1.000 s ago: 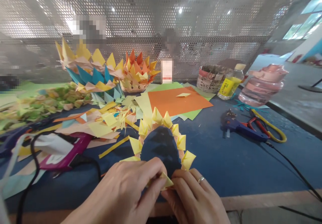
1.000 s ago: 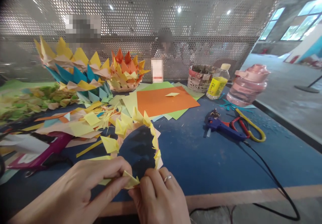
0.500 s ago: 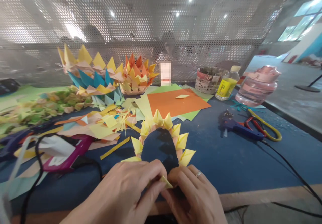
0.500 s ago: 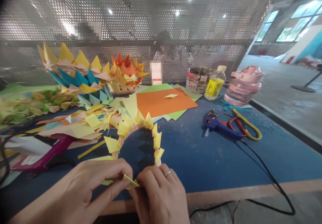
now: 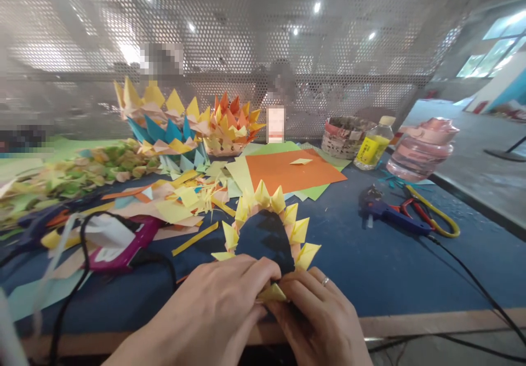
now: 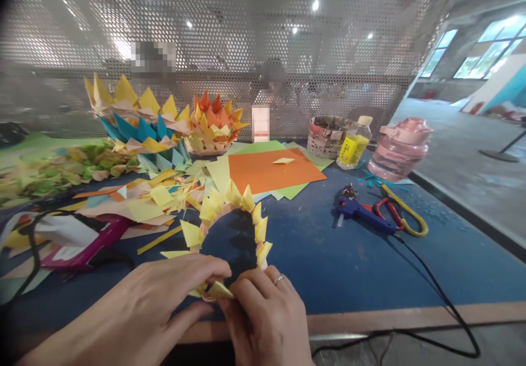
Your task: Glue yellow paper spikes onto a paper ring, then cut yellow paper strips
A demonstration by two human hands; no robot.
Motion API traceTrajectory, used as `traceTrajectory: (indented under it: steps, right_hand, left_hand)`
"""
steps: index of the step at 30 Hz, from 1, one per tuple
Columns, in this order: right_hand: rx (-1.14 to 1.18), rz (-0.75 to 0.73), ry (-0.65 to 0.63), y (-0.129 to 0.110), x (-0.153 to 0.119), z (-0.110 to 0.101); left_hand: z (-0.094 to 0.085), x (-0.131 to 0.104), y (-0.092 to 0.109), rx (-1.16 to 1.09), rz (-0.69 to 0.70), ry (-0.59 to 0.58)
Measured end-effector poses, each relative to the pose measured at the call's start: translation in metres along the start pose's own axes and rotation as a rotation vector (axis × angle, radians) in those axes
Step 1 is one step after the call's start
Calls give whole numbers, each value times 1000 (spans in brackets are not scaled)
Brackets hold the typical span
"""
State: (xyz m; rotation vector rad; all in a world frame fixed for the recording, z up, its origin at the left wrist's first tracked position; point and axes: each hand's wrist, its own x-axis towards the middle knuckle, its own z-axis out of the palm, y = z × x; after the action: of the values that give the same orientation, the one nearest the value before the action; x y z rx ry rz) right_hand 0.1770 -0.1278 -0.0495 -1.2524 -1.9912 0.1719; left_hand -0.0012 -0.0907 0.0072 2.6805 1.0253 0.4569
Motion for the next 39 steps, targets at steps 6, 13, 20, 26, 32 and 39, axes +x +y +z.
traceTrajectory:
  steps: [6, 13, 20, 26, 32, 39]
  right_hand:
    - [12, 19, 10, -2, 0, 0]
    - [7, 21, 5, -1, -1, -3]
    - [14, 59, -46, -3, -6, -7]
    - [21, 57, -50, -4, -5, -6]
    - [46, 45, -52, -4, -5, -5]
    - [7, 30, -30, -4, -5, -5]
  left_hand:
    - [0, 2, 0, 10, 13, -28]
    - [4, 4, 0, 3, -12, -12]
    - [8, 4, -1, -2, -60, -36]
    - [8, 3, 0, -23, -58, -20]
    - [4, 4, 2, -45, -44, 7]
    - [-2, 6, 6, -82, -31, -11]
